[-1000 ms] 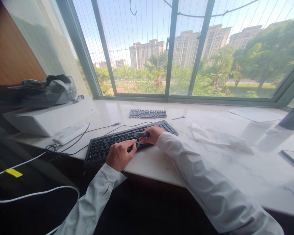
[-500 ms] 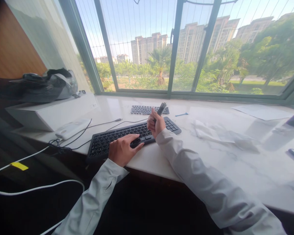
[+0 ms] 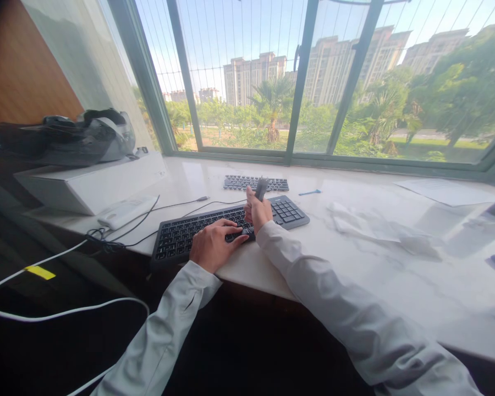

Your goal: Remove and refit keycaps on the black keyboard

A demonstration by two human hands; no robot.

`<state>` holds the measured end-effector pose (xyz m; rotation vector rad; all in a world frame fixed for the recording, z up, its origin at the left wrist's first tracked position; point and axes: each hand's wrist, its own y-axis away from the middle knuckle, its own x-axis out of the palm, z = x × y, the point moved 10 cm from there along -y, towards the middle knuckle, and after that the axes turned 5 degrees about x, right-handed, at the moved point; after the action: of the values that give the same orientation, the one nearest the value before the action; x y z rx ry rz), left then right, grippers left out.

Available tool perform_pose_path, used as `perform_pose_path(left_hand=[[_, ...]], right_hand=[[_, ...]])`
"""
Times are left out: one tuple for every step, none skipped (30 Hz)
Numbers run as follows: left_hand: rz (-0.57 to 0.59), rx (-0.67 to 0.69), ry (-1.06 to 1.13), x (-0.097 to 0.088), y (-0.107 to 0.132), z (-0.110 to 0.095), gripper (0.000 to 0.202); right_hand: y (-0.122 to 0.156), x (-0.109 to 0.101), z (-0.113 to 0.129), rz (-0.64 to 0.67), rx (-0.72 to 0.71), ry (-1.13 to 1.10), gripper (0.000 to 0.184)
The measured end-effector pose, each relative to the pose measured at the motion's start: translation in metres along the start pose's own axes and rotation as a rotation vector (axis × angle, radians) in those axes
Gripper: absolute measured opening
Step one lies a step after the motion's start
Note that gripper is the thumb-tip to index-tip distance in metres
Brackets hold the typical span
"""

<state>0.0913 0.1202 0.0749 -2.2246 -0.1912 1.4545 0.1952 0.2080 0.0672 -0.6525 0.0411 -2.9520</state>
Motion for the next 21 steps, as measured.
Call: perform_pose_path(left_hand=[[-0.004,0.004,0.011,-0.001,-0.001,-0.001,0.029],[-0.008,0.007,0.021,-0.001,-0.001,-0.001,0.027],[-0.008,0.008,0.029,-0.001,-0.001,-0.001,0.026],[-0.007,0.005,0.035,-0.001,-0.001,-0.001,0.025],[-0.005,0.001,0.040,-0.001,-0.001,0.000,0.025],[-0.004,-0.003,0.046,-0.001,-0.002,0.000,0.024],[-0.006,-0.007,0.051,-0.001,-0.002,0.001,0.023],[-0.009,-0.014,0.056,0.000,-0.002,0.001,0.023],[-0.012,-0.022,0.059,0.000,-0.002,0.002,0.022],[-0.015,-0.032,0.061,0.000,-0.002,0.003,0.022],[-0.017,-0.041,0.061,0.000,-0.002,0.003,0.022],[-0.018,-0.047,0.060,0.001,-0.002,0.004,0.021],[-0.020,-0.050,0.058,0.000,-0.002,0.004,0.021],[-0.021,-0.049,0.056,0.000,-0.002,0.003,0.020],[-0.020,-0.048,0.054,0.000,-0.002,0.003,0.020],[-0.018,-0.050,0.051,0.000,-0.001,0.002,0.019],[-0.013,-0.054,0.049,0.000,-0.001,0.002,0.019],[-0.008,-0.061,0.048,0.000,-0.001,0.003,0.020],[-0.004,-0.069,0.047,0.000,-0.001,0.003,0.020],[0.000,-0.076,0.048,0.000,-0.001,0.004,0.020],[0.002,-0.081,0.049,0.000,-0.001,0.004,0.021]], right_hand=[[0.001,0.001,0.000,-0.006,0.002,0.010,0.053],[0.001,0.001,-0.001,-0.013,0.004,0.023,0.053],[0.002,0.002,-0.001,-0.022,0.006,0.037,0.052],[0.002,0.002,-0.001,-0.031,0.008,0.050,0.052],[0.003,0.002,-0.001,-0.041,0.010,0.059,0.052],[0.003,0.002,-0.001,-0.051,0.014,0.064,0.053],[0.003,0.003,-0.002,-0.060,0.019,0.068,0.053],[0.004,0.003,-0.002,-0.071,0.024,0.072,0.054],[0.004,0.002,-0.003,-0.082,0.030,0.078,0.054],[0.004,0.002,-0.004,-0.092,0.034,0.084,0.054],[0.004,0.002,-0.004,-0.101,0.036,0.088,0.054],[0.004,0.002,-0.005,-0.109,0.034,0.087,0.054],[0.004,0.002,-0.005,-0.118,0.031,0.080,0.054],[0.004,0.002,-0.006,-0.124,0.028,0.068,0.055],[0.005,0.001,-0.007,-0.130,0.026,0.051,0.056],[0.005,0.000,-0.008,-0.136,0.025,0.032,0.057],[0.004,-0.001,-0.009,-0.143,0.028,0.013,0.057],[0.004,-0.002,-0.010,-0.148,0.034,-0.007,0.058],[0.004,-0.003,-0.011,-0.151,0.041,-0.025,0.058],[0.003,-0.004,-0.013,-0.153,0.049,-0.039,0.058],[0.002,-0.005,-0.014,-0.154,0.055,-0.046,0.058]])
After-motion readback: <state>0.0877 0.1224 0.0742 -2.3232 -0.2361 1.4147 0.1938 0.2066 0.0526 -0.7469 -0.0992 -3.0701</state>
